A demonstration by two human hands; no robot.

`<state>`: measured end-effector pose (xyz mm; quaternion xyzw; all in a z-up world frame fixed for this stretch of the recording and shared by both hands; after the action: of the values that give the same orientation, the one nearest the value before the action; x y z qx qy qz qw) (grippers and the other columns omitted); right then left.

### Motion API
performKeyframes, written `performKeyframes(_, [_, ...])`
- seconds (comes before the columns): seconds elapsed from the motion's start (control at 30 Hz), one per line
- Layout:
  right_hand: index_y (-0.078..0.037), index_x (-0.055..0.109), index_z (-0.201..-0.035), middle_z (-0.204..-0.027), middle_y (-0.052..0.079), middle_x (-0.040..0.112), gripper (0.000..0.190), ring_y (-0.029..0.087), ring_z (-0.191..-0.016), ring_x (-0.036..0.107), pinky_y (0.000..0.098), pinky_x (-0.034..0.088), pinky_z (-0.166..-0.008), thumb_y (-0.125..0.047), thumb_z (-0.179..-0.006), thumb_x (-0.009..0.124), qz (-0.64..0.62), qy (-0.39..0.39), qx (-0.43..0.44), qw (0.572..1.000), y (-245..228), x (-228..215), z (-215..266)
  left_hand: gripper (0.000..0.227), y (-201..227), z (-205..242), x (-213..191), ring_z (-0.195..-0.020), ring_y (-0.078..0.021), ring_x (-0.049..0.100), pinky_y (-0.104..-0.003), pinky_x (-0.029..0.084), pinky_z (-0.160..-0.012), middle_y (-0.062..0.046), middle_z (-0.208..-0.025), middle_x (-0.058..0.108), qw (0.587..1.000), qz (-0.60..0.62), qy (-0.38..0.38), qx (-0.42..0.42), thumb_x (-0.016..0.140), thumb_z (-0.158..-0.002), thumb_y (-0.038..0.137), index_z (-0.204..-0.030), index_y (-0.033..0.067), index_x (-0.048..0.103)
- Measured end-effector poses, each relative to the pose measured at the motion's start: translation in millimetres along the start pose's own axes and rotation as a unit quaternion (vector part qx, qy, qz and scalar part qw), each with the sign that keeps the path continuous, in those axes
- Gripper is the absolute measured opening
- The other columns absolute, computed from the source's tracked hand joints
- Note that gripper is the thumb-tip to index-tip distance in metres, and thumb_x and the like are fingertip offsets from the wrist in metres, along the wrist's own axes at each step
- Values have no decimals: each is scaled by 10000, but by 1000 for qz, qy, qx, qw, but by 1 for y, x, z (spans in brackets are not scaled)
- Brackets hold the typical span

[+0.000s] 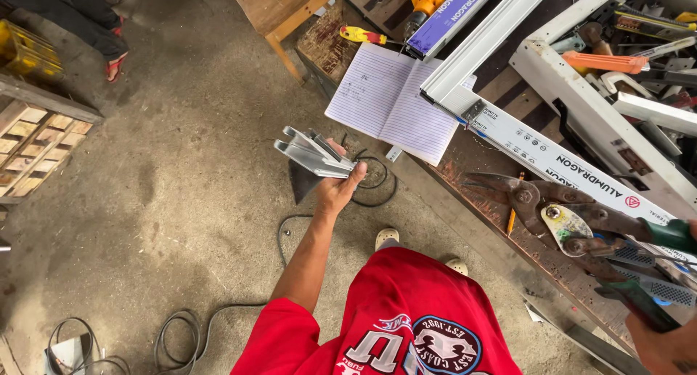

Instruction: The person cuts a piece of aluminum profile using a miter saw, then measures it with a tape measure. They use pliers to remove a protective film and a file to smooth the cut edge. Finally, they assemble the aluminum pieces into a frame structure using a screwdriver.

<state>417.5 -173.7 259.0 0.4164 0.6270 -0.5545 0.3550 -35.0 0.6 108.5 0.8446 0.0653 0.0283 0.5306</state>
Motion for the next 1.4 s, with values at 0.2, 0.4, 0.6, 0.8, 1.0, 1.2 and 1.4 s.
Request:
performKeyframes(0.2, [-16,476,-1455,-1241,187,580,959,316,-1150,568,438,436,-1062,-287,-598,813,11,11,-21,1000,-4,-15,3,467,15,-12,-8,-917,-100,486,-244,450,-848,-17,-1034,467,997,-2,43,69,845,-949,275,-1183,58,505])
performKeyframes(0.4, [-42,502,-1453,-1277,174,607,1083,338,-1224,561,478,380,-1089,-381,-493,870,211,-96,-4,973,-50,-19,-8,678,48,-42,-60,-839,-167,650,-347,612,-736,-67,-1004,654,954,156,250,49,742,-1010,340,-1504,49,380])
performKeyframes(0.6, [-54,502,-1463,-1347,135,611,1047,310,-1246,542,496,321,-1066,-353,-531,873,221,-103,9,970,-70,-4,-17,639,95,-48,-115,-783,-202,654,-378,621,-593,-84,-977,617,906,225,358,-18,685,-1038,419,-1496,44,442])
performKeyframes(0.8, [-29,495,-1444,-1313,168,586,1018,328,-1252,520,506,304,-1055,-301,-537,868,207,-85,24,974,-62,-5,-18,456,97,-40,-162,-892,-193,665,-417,615,-795,-81,-1098,637,937,293,189,11,613,-1120,519,-1257,89,549])
performKeyframes(1.0, [-19,478,-1444,-1312,194,566,1015,348,-1244,510,515,306,-1066,-276,-546,876,180,-46,6,983,-61,-9,-15,484,68,-25,-182,-908,-180,641,-404,582,-808,-61,-1082,613,911,357,204,-37,578,-1095,545,-1217,78,545])
performKeyframes(1.2, [-17,471,-1430,-1309,192,561,1006,355,-1238,513,521,308,-1062,-258,-542,878,164,-32,1,986,-60,-9,-15,515,62,-30,-179,-923,-167,618,-392,548,-822,-40,-1066,588,899,383,201,-71,544,-1070,570,-1177,66,541])
performKeyframes(1.4, [-20,472,-1423,-1298,187,559,1000,357,-1228,514,526,309,-1060,-235,-538,885,165,-27,-4,986,-61,-11,-16,542,59,-38,-170,-934,-158,603,-383,528,-833,-28,-1056,577,886,402,209,-97,523,-1039,591,-1152,60,540])
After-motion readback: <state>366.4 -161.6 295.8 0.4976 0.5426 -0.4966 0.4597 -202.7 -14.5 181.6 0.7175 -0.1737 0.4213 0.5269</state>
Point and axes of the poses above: each hand's wrist, its own z-axis away from the middle knuckle, its own x-axis out of the palm, y = z × x, the point moved 1 cm from there along -z, towards the middle knuckle
